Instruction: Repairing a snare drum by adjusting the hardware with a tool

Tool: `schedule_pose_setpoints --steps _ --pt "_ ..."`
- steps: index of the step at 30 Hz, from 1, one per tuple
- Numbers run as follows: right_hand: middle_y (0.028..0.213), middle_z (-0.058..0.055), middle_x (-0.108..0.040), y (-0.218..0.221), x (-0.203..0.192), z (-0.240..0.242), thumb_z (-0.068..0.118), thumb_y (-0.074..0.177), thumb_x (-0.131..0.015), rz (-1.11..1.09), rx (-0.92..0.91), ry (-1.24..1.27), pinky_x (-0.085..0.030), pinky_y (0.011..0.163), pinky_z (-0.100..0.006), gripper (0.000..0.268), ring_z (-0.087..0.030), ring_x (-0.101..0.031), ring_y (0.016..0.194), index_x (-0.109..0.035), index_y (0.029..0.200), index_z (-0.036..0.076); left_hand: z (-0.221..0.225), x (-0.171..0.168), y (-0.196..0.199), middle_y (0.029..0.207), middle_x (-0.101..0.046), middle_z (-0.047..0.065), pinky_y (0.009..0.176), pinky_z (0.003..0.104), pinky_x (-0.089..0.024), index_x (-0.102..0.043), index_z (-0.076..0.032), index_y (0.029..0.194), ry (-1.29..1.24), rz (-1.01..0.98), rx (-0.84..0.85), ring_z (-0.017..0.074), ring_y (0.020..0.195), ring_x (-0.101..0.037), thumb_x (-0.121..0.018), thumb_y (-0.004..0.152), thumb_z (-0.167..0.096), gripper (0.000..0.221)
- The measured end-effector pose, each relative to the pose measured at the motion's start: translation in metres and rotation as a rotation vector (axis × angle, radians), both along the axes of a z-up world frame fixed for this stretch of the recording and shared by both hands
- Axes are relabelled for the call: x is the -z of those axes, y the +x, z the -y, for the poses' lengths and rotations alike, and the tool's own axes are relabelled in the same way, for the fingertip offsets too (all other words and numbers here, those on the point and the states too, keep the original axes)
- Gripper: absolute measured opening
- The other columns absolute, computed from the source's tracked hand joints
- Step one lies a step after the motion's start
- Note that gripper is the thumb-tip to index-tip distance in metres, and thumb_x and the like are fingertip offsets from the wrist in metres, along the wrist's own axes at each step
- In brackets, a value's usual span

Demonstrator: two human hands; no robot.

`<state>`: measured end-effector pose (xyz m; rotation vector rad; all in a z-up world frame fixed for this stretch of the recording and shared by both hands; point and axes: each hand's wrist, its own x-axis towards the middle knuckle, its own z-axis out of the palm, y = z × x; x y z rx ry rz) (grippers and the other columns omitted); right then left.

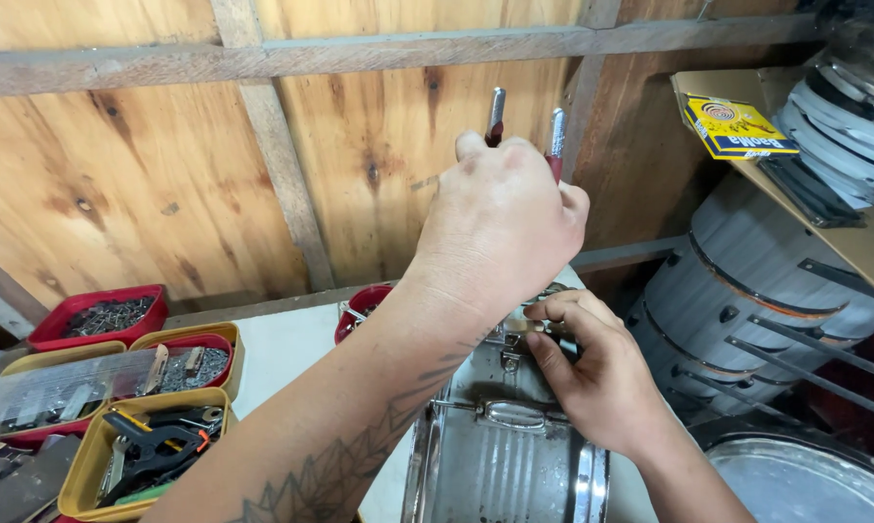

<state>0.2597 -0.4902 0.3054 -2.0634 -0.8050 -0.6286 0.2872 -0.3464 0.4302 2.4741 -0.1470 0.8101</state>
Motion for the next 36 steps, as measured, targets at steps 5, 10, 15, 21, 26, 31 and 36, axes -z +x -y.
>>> schedule_pose_setpoints --steps 5,10,15,21,26,31,36 --pt "0.107 -0.006 -0.070 0.000 0.001 0.001 0.017 0.096 -0.063 -0.047 0.030 -0.021 -0.051 0.093 -0.033 0.017 -0.021 -0.068 0.103 -0.068 0.107 0.006 -0.002 -0.004 -0.008 0.101 -0.059 0.023 0.068 0.060 -0.057 -0.055 -0.008 0.113 -0.005 0.041 0.024 0.0535 0.074 -0.068 -0.062 0.084 -0.029 0.036" --pt "0.117 -0.007 -0.065 -0.007 0.007 0.010 0.020 0.094 -0.066 -0.038 0.116 0.051 -0.051 0.092 -0.030 0.025 -0.019 -0.066 0.108 -0.069 0.116 0.010 -0.005 -0.003 -0.014 0.103 -0.059 0.020 0.073 0.064 -0.056 -0.009 -0.035 0.162 -0.039 0.051 0.092 0.0554 0.078 -0.068 -0.069 0.091 -0.032 0.094" --pt "0.160 -0.007 -0.041 -0.049 0.055 0.039 0.061 0.051 -0.080 -0.459 0.443 0.002 -0.039 0.114 -0.047 0.123 -0.024 -0.047 0.141 -0.036 0.157 0.017 -0.003 -0.006 -0.002 0.119 -0.064 0.025 0.083 0.056 -0.055 -0.038 0.006 0.135 -0.038 0.059 0.089 0.0501 0.098 -0.067 -0.074 0.077 -0.036 0.080" --pt "0.155 0.002 -0.051 -0.060 0.066 0.037 0.044 0.052 -0.091 -0.671 0.495 0.020 -0.038 0.118 -0.040 0.111 -0.016 -0.051 0.141 -0.047 0.151 0.024 -0.002 0.001 0.002 0.108 -0.066 0.021 0.078 0.052 -0.057 -0.043 0.003 0.120 -0.026 0.117 0.120 0.0456 0.096 -0.069 -0.078 0.075 -0.035 0.069" --pt "0.151 0.009 -0.060 -0.068 0.061 0.038 0.029 0.052 -0.100 -0.838 0.549 0.043 -0.037 0.121 -0.034 0.103 -0.009 -0.055 0.141 -0.058 0.146 0.030 -0.008 0.000 0.001 0.108 -0.067 0.022 0.079 0.052 -0.056 -0.043 0.004 0.124 -0.055 0.136 0.202 0.0434 0.097 -0.069 -0.072 0.076 -0.030 0.065" --pt "0.147 0.016 -0.069 -0.077 0.048 0.033 0.014 0.053 -0.109 -1.010 0.600 0.069 -0.036 0.124 -0.028 0.099 -0.002 -0.058 0.141 -0.068 0.141 0.035 -0.016 -0.004 0.000 0.102 -0.071 0.021 0.082 0.052 -0.055 -0.045 0.001 0.118 -0.116 0.100 0.273 0.0432 0.094 -0.069 -0.068 0.076 -0.026 0.055" --pt "0.144 -0.007 -0.072 -0.062 0.043 0.050 -0.008 0.056 -0.090 -1.095 0.535 0.447 -0.036 0.123 -0.032 0.112 -0.019 -0.065 0.134 -0.051 0.156 0.023 -0.018 -0.002 0.001 0.102 -0.073 0.016 0.080 0.052 -0.052 -0.047 -0.003 0.118 -0.135 0.073 0.279 0.0425 0.093 -0.068 -0.064 0.077 -0.027 0.050"
